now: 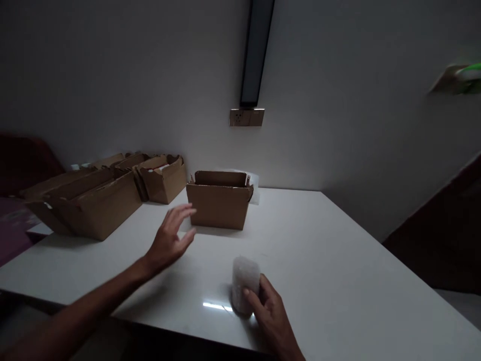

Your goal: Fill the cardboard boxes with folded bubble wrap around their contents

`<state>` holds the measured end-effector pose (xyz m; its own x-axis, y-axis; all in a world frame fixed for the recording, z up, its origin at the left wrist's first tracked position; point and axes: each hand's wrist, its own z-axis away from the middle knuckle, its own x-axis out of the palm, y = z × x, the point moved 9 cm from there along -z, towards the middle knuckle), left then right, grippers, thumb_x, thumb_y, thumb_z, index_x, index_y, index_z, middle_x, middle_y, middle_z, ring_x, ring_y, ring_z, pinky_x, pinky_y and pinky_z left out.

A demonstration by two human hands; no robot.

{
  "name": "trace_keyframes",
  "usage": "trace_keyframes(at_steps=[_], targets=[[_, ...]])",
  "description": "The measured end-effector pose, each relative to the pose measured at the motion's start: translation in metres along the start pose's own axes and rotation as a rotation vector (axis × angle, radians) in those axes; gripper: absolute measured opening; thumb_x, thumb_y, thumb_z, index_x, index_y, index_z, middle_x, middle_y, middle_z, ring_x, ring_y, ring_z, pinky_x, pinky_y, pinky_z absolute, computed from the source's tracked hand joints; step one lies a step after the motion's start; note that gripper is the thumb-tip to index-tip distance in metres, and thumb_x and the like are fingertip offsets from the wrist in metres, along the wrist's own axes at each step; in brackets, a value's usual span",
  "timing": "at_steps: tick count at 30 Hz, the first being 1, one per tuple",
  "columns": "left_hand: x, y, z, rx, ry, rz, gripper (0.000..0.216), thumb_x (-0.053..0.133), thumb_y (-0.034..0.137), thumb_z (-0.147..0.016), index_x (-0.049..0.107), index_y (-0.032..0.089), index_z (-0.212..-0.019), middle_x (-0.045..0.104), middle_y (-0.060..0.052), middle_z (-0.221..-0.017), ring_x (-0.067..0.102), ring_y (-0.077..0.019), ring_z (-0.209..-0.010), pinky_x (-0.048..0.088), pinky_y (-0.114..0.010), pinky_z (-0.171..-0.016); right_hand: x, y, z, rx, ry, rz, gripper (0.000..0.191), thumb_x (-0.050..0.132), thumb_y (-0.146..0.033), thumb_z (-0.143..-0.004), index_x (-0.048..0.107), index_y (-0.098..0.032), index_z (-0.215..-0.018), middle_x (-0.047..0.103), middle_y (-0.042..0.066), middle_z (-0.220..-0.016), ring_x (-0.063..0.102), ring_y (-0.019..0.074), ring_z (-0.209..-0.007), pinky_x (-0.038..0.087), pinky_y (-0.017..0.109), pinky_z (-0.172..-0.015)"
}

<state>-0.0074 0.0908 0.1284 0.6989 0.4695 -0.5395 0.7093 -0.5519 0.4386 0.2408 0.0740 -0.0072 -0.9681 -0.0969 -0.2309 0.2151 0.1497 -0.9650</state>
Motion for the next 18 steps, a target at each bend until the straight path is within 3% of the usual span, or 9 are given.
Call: trace_keyframes(at_steps=[2,4,6,8,10,12,16,18], targets=[[0.009,-0.007,-0.047,0.081,-0.015,-0.146,0.048,0.057,0.011,-0.08,0.054,0.017,-0.128,0.054,-0.014,-0.139,0.04,-0.0288,-0.138,0.032,-0.049,-0.113,-0.004,0.011,0.002,0.029,0.008,-0.073,0.033,0.063,-0.051,-0.084,0.066,-0.021,-0.097,0.067,0.002,-0.081,0.064,0.0207,-0.077,0.053,0.028,-0.067],[0.027,-0.019,-0.086,0.07,-0.099,-0.233,0.05,0.059,0.008,-0.076,0.055,0.016,-0.126,0.059,-0.013,-0.133,0.043,-0.0303,-0.136,0.032,-0.05,-0.113,-0.002,0.016,0.005,0.046,0.023,-0.126,0.035,0.065,-0.053,-0.082,0.065,-0.021,-0.094,0.065,0.001,-0.077,0.063,0.0194,-0.073,0.052,0.026,-0.062],[0.043,-0.03,-0.11,0.034,-0.189,-0.263,0.039,0.058,0.007,-0.074,0.063,0.018,-0.112,0.069,-0.01,-0.112,0.059,-0.0281,-0.117,0.041,-0.045,-0.104,-0.002,0.018,0.009,0.072,0.076,-0.158,0.037,0.066,-0.056,-0.081,0.064,-0.021,-0.091,0.063,0.0,-0.074,0.061,0.0179,-0.067,0.05,0.025,-0.058],[0.051,-0.032,-0.117,0.03,-0.245,-0.257,0.027,0.055,0.006,-0.075,0.066,0.02,-0.095,0.072,-0.005,-0.09,0.066,-0.023,-0.092,0.049,-0.037,-0.089,-0.006,0.02,0.012,0.103,0.138,-0.19,0.038,0.064,-0.058,-0.081,0.064,-0.021,-0.091,0.063,-0.001,-0.071,0.06,0.0171,-0.063,0.049,0.024,-0.054],[0.048,-0.024,-0.105,0.068,-0.27,-0.249,0.022,0.054,0.006,-0.075,0.065,0.021,-0.086,0.071,-0.003,-0.082,0.065,-0.0206,-0.083,0.049,-0.033,-0.082,-0.014,0.023,0.014,0.117,0.183,-0.223,0.04,0.064,-0.061,-0.08,0.064,-0.022,-0.089,0.064,-0.001,-0.069,0.061,0.0178,-0.062,0.05,0.025,-0.054],[0.038,-0.009,-0.081,0.121,-0.285,-0.247,0.02,0.053,0.005,-0.075,0.063,0.021,-0.082,0.07,-0.003,-0.083,0.064,-0.0203,-0.084,0.048,-0.033,-0.085,-0.027,0.027,0.013,0.124,0.214,-0.258,0.043,0.067,-0.064,-0.075,0.066,-0.022,-0.087,0.066,0.0,-0.068,0.063,0.0198,-0.064,0.053,0.026,-0.056],[0.003,0.036,-0.021,0.262,-0.283,-0.227,0.02,0.048,0.004,-0.08,0.059,0.021,-0.085,0.065,-0.003,-0.08,0.058,-0.0193,-0.078,0.047,-0.036,-0.084,-0.068,0.031,0.016,0.216,0.364,-0.291,0.053,0.076,-0.067,-0.062,0.07,-0.021,-0.087,0.075,0.007,-0.08,0.07,0.026,-0.072,0.059,0.031,-0.059],[-0.015,0.057,0.001,0.296,-0.282,-0.206,0.021,0.046,0.004,-0.083,0.058,0.02,-0.087,0.063,-0.003,-0.079,0.056,-0.0185,-0.075,0.047,-0.036,-0.081,-0.089,0.019,0.021,0.222,0.473,-0.301,0.057,0.076,-0.067,-0.061,0.07,-0.02,-0.092,0.077,0.01,-0.086,0.073,0.0289,-0.077,0.06,0.033,-0.059]])
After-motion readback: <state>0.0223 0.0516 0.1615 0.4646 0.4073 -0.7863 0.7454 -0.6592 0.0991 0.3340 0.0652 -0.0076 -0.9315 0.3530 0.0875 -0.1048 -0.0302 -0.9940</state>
